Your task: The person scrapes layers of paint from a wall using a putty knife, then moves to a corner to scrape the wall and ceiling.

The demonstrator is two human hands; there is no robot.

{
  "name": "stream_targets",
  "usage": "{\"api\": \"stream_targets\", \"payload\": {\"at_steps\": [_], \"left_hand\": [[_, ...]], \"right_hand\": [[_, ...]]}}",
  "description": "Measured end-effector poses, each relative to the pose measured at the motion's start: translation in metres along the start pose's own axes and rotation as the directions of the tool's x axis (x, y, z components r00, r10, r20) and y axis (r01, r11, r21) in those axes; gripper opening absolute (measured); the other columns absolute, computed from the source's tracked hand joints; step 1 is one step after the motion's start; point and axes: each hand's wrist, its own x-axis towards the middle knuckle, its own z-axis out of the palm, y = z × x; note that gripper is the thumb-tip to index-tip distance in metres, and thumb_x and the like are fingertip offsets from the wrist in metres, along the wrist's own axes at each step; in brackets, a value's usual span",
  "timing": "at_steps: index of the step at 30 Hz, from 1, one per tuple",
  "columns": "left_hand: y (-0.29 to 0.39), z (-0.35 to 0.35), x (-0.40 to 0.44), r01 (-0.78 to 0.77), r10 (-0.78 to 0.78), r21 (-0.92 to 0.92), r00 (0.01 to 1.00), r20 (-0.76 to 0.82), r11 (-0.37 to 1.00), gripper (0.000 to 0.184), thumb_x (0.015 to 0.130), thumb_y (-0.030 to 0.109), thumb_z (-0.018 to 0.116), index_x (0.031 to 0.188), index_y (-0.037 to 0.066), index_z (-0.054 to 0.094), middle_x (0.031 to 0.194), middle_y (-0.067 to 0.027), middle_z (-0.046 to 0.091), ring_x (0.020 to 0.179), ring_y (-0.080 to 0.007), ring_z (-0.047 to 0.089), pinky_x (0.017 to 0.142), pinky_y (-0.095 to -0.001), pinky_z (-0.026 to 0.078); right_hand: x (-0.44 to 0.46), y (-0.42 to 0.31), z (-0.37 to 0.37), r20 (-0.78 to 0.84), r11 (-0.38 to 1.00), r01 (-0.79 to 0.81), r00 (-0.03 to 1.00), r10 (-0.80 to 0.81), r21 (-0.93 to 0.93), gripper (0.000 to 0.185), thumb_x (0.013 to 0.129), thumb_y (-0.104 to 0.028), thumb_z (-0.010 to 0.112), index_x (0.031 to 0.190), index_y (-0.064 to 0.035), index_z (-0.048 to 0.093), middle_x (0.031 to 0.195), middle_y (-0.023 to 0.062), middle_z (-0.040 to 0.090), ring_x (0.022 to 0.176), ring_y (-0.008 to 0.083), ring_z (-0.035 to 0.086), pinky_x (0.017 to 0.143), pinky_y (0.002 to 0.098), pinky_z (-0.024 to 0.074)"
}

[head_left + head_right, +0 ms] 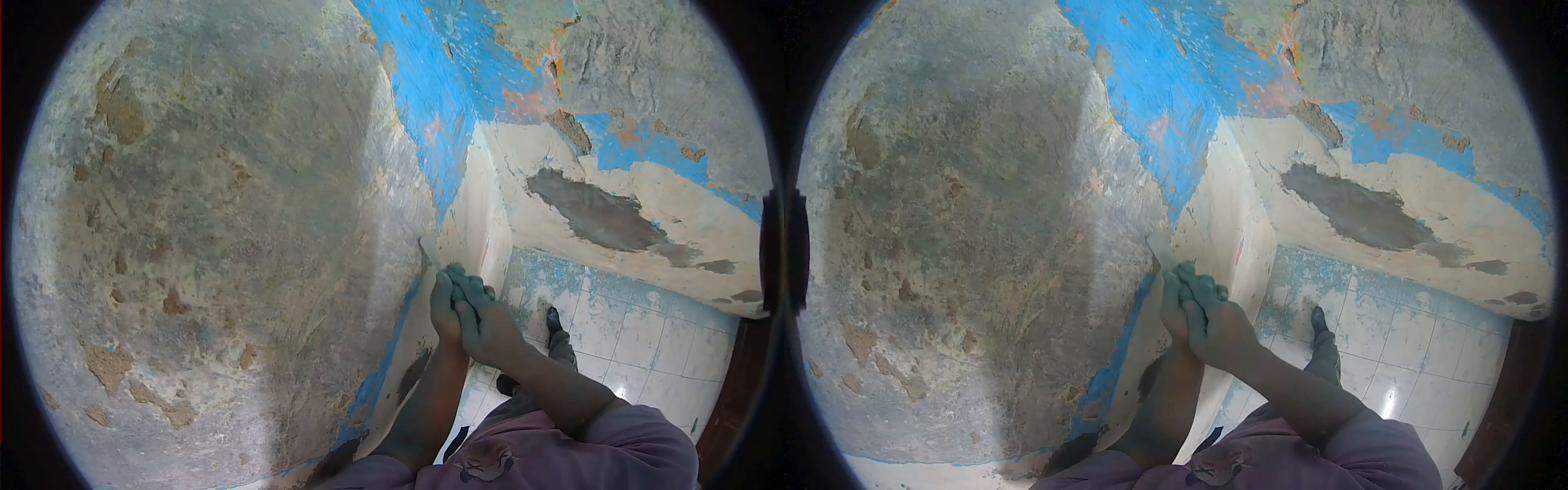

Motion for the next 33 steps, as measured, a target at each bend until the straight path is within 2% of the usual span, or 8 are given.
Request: {"api": "stream_targets", "payload": {"at_steps": [6, 8, 13, 23, 25, 26, 30, 33], "left_hand": [[-0.006, -0.006, -0.006, -0.077, 0.07, -0.037, 0.983, -0.169, 0.996, 0.027, 0.094, 0.032, 0.036, 0.103, 0.01, 0.049, 0.082, -0.002, 0.056, 0.07, -0.0166, 0.054, 0.069, -0.0393, 0.046], [-0.002, -0.004, 0.009, -0.034, 0.035, -0.01, 0.996, 0.081, 0.999, 0.028, 0.094, 0.032, 0.036, 0.103, 0.009, 0.049, 0.081, -0.0023, 0.057, 0.072, -0.0173, 0.056, 0.069, -0.0393, 0.046], [-0.02, -0.02, -0.01, -0.069, 0.088, -0.175, 0.991, 0.1, 0.982, 0.041, 0.095, 0.036, 0.03, 0.119, 0.006, 0.044, 0.089, -0.0059, 0.058, 0.075, -0.019, 0.06, 0.072, -0.037, 0.048], [-0.004, -0.032, -0.013, 0.058, 0.0, 0.49, 0.993, -0.116, 0.87, 0.037, 0.093, 0.029, 0.041, 0.115, 0.0, 0.047, 0.093, -0.01, 0.059, 0.081, -0.0168, 0.057, 0.072, -0.0275, 0.047], [-0.008, -0.036, -0.024, 0.098, -0.024, 0.566, 0.99, -0.136, 0.818, 0.037, 0.094, 0.031, 0.04, 0.116, 0.001, 0.046, 0.097, -0.0108, 0.059, 0.085, -0.0172, 0.058, 0.075, -0.028, 0.047], [-0.011, -0.036, -0.028, 0.145, -0.062, 0.575, 0.985, -0.162, 0.805, 0.036, 0.094, 0.028, 0.039, 0.117, 0.001, 0.047, 0.098, -0.0101, 0.059, 0.086, -0.0156, 0.057, 0.074, -0.0266, 0.046], [-0.006, 0.006, -0.037, 0.353, -0.224, 0.619, 0.934, -0.279, 0.702, 0.036, 0.097, 0.027, 0.035, 0.115, 0.0, 0.051, 0.099, -0.008, 0.06, 0.086, -0.0121, 0.056, 0.073, -0.0243, 0.044], [-0.005, 0.004, -0.029, 0.249, -0.117, 0.776, 0.968, -0.223, 0.579, 0.036, 0.097, 0.027, 0.033, 0.112, 0.001, 0.054, 0.1, -0.0074, 0.06, 0.086, -0.011, 0.055, 0.074, -0.0238, 0.044]], "right_hand": [[0.004, 0.004, 0.0, 0.065, 0.998, -0.048, 0.997, 0.045, 0.05, 0.043, 0.085, -0.013, 0.046, 0.127, -0.0066, 0.042, 0.094, 0.0254, 0.058, 0.079, 0.0448, 0.057, 0.068, 0.0479, 0.0466], [0.008, 0.003, -0.002, 0.127, 0.993, -0.114, 0.986, 0.11, 0.023, 0.044, 0.085, -0.013, 0.046, 0.128, -0.007, 0.041, 0.097, 0.0255, 0.057, 0.08, 0.0449, 0.057, 0.069, 0.0479, 0.0469], [-0.013, 0.027, 0.005, 0.039, 1.0, -0.011, 0.999, 0.011, 0.002, 0.04, 0.084, -0.013, 0.05, 0.123, -0.0067, 0.045, 0.088, 0.0238, 0.059, 0.075, 0.0421, 0.059, 0.064, 0.0446, 0.05], [-0.001, 0.056, -0.014, 0.041, 0.948, 0.143, 0.986, -0.161, 0.284, 0.041, 0.088, -0.019, 0.052, 0.126, -0.0065, 0.043, 0.1, 0.0186, 0.059, 0.071, 0.0275, 0.062, 0.06, 0.0346, 0.0491], [-0.011, 0.063, -0.036, 0.611, 0.427, -0.573, 0.789, 0.058, 0.699, 0.037, 0.091, -0.028, 0.049, 0.122, -0.0068, 0.046, 0.094, 0.0143, 0.061, 0.06, 0.0139, 0.055, 0.05, 0.0251, 0.0413], [-0.014, 0.067, -0.044, 0.701, 0.318, -0.671, 0.713, 0.03, 0.669, 0.038, 0.093, -0.034, 0.044, 0.118, -0.0056, 0.047, 0.089, 0.0115, 0.061, 0.055, 0.0083, 0.045, 0.046, 0.0203, 0.0336], [-0.011, 0.066, -0.053, 0.754, 0.473, -0.76, 0.604, 0.259, 0.446, 0.039, 0.094, -0.037, 0.041, 0.107, -0.0019, 0.051, 0.079, 0.0074, 0.059, 0.051, 0.0081, 0.042, 0.045, 0.0214, 0.0333], [0.005, 0.075, -0.055, 0.765, 0.581, -0.698, 0.616, 0.189, 0.419, 0.039, 0.094, -0.038, 0.04, 0.098, -0.0015, 0.055, 0.069, 0.0033, 0.053, 0.049, 0.0075, 0.042, 0.044, 0.0215, 0.0334]]}}
